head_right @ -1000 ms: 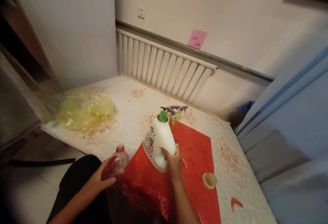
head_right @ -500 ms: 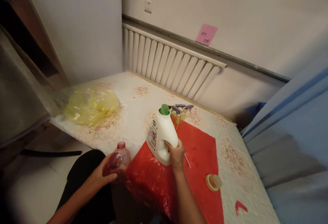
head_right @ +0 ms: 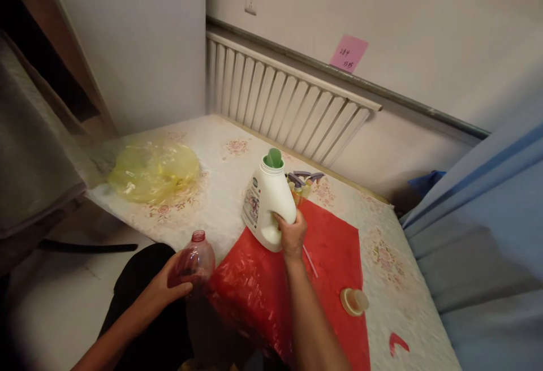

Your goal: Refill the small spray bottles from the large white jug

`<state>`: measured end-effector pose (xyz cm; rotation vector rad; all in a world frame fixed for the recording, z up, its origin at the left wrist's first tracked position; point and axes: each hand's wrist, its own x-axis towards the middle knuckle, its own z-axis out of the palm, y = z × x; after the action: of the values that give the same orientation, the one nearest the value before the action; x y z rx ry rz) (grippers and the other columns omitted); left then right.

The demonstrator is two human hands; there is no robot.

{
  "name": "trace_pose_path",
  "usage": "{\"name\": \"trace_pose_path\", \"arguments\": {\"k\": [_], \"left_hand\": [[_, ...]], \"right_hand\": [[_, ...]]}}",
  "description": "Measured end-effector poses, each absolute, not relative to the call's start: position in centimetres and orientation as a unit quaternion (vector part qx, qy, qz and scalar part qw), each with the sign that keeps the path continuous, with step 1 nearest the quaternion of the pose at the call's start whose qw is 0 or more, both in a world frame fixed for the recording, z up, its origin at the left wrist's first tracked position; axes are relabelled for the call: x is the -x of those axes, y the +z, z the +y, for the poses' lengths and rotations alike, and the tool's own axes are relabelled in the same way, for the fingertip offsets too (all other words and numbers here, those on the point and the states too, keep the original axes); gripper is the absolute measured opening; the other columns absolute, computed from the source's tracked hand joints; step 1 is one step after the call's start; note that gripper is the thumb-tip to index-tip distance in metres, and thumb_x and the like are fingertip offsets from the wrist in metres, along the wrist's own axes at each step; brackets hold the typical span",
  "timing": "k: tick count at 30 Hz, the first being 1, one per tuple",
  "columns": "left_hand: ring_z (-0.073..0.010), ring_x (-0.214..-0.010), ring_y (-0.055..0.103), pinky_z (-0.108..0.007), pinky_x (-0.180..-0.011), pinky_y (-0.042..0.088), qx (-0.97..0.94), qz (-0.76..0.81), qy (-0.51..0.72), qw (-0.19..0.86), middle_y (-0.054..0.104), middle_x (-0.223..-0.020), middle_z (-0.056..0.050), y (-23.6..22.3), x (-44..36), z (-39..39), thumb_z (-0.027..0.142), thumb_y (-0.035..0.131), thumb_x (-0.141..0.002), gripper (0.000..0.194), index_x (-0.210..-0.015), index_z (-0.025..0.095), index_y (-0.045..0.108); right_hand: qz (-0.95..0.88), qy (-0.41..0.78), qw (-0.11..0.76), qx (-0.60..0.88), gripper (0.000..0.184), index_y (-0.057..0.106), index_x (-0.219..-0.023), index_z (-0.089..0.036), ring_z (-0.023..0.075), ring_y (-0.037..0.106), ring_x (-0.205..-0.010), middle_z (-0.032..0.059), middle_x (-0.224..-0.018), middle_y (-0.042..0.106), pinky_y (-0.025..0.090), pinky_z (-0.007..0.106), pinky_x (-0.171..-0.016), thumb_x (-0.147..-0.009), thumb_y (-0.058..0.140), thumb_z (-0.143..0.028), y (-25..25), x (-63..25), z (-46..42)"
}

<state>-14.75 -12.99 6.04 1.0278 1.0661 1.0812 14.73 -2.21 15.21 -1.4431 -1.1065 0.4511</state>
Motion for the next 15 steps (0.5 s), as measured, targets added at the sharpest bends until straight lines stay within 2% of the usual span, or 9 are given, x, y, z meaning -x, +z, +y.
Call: {"name": "trace_pose_path", "arguments": {"k": [5, 11, 15], "left_hand": [[-0.0363, -0.133, 0.042, -0.045, -0.104, 0.044, -0.447, 0.457, 0.475, 0.605, 0.039, -0.149, -0.017, 5.4, 15.0, -12.9, 0.03, 0.076, -0.067, 0.087, -0.141, 0.017, 0.032], [-0.0348, -0.111, 0.062, -0.045, -0.095, 0.05, -0.427, 0.449, 0.47, 0.629, 0.036, -0.15, -0.019, 5.8, 14.9, -12.9, 0.031, 0.075, -0.068, 0.088, -0.142, 0.019, 0.029], [-0.0372, -0.12, 0.055, -0.045, -0.099, 0.048, -0.451, 0.458, 0.467, 0.607, 0.043, -0.146, -0.017, 7.2, 14.1, -12.4, 0.033, 0.076, -0.066, 0.089, -0.141, 0.017, 0.032]], "right_hand": [[-0.481, 0.185, 0.612, 0.6, 0.036, 0.061, -0.074, -0.015, 0.0108, 0.045, -0.046, -0.0057, -0.052, 0.055, 0.036, 0.022, -0.044, -0.056, 0.077, -0.043, 17.1, -14.4, -1.3], [-0.476, 0.185, 0.631, 0.584, 0.032, 0.058, -0.07, -0.017, 0.0104, 0.046, -0.043, -0.0068, -0.049, 0.053, 0.036, 0.022, -0.042, -0.059, 0.076, -0.041, 19.6, -14.9, -2.4], [-0.47, 0.186, 0.628, 0.591, 0.032, 0.058, -0.07, -0.017, 0.0102, 0.046, -0.041, -0.0066, -0.048, 0.053, 0.035, 0.021, -0.041, -0.058, 0.078, -0.039, 20.8, -16.1, -4.5]]}}
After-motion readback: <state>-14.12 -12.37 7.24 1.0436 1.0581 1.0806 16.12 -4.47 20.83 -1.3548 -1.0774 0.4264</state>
